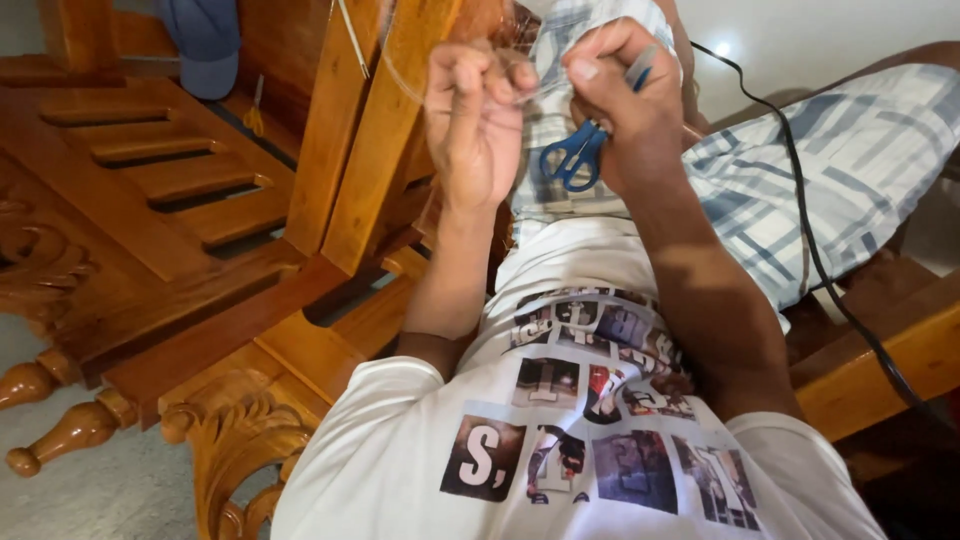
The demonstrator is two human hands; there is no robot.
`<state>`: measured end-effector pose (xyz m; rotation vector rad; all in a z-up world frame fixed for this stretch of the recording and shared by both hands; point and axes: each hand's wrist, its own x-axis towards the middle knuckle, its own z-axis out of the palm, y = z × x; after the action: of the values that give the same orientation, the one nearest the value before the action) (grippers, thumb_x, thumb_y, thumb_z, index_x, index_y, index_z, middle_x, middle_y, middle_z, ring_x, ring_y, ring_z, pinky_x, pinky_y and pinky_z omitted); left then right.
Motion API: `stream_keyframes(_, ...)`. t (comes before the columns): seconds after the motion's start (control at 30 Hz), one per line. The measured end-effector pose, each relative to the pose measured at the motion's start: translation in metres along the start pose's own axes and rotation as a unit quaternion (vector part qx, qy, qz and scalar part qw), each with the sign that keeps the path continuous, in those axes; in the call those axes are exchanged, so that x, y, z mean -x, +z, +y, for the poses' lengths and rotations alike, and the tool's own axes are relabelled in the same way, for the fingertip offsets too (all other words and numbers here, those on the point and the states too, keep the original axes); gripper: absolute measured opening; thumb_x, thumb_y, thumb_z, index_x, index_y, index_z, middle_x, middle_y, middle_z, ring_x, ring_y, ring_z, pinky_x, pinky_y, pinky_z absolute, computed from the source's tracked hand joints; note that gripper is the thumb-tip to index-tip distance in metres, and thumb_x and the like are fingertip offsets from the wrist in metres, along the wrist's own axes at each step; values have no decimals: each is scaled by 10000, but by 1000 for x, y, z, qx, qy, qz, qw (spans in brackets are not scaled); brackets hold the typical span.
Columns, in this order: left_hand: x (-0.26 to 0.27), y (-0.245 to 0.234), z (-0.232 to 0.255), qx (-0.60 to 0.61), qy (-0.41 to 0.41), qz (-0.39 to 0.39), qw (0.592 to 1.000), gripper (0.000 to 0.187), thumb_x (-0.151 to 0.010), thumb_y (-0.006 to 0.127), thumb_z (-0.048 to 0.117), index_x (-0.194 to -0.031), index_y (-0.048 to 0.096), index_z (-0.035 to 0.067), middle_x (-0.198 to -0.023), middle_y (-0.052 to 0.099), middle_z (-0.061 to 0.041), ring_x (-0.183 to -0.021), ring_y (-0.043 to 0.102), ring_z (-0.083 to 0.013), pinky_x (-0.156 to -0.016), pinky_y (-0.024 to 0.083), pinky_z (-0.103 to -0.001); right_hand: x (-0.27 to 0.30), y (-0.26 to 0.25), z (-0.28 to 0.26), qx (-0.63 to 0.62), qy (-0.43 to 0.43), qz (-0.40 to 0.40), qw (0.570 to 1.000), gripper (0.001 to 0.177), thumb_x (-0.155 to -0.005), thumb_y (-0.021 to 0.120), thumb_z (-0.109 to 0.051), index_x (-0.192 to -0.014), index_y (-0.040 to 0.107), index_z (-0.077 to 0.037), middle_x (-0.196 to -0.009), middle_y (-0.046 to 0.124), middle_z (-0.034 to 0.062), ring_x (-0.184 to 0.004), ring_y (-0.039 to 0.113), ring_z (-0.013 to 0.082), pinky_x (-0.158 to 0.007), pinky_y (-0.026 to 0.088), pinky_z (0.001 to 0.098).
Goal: Repairing a fishing net by threading line through the mesh and tying knots using a plastic shuttle tool.
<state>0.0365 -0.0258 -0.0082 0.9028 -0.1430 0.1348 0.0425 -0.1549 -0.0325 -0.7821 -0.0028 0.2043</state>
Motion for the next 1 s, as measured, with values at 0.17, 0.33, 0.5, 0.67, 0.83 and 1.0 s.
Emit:
stream_keyframes(0.17,6,4,4,-67,14,53,996,77,-993,492,174,-970,483,102,-845,474,-50,-703,488,-153,-649,490,-275,3,6,-1,18,26,-21,999,133,-941,620,-193,-921,541,-87,-635,428,-35,-493,297,39,-465,259,206)
stream_keyframes(0.33,9,4,8,-104,-21,74,992,163,-967,521,260,-876,482,130,-803,530,-20,-696,592,-162,-616,448,-253,4,-3,0,109,10,-26,994,132,-986,598,-193,-940,577,-71,-631,423,-34,-526,296,45,-506,252,226)
stream_keyframes(0.5,13,-16,2,-52,-9,37,998,135,-991,502,190,-911,473,86,-926,533,-68,-701,591,-199,-631,536,-297,6,-11,3,139,5,-51,989,156,-1001,584,-217,-954,579,-68,-611,388,-40,-528,272,49,-521,239,235)
stream_keyframes(0.67,12,-16,7,-85,23,44,995,101,-988,490,166,-923,488,89,-839,521,-71,-657,537,-172,-604,532,-282,8,-13,1,158,-14,-53,986,168,-1002,594,-219,-963,583,-56,-627,404,-24,-545,297,61,-531,258,242)
stream_keyframes(0.83,10,-25,4,-71,19,18,997,65,-982,518,119,-941,516,68,-844,545,-76,-692,557,-172,-615,572,-309,9,0,-14,161,52,-22,985,174,-997,529,-308,-960,598,-152,-617,371,-89,-529,277,35,-495,227,206)
stream_keyframes(1.0,8,-9,14,-82,-10,-8,997,79,-980,535,100,-1008,503,33,-900,550,-105,-717,599,-222,-678,572,-331,-12,17,-9,123,-1,-100,987,252,-968,572,-289,-1065,586,-57,-758,539,-14,-592,412,53,-570,348,213)
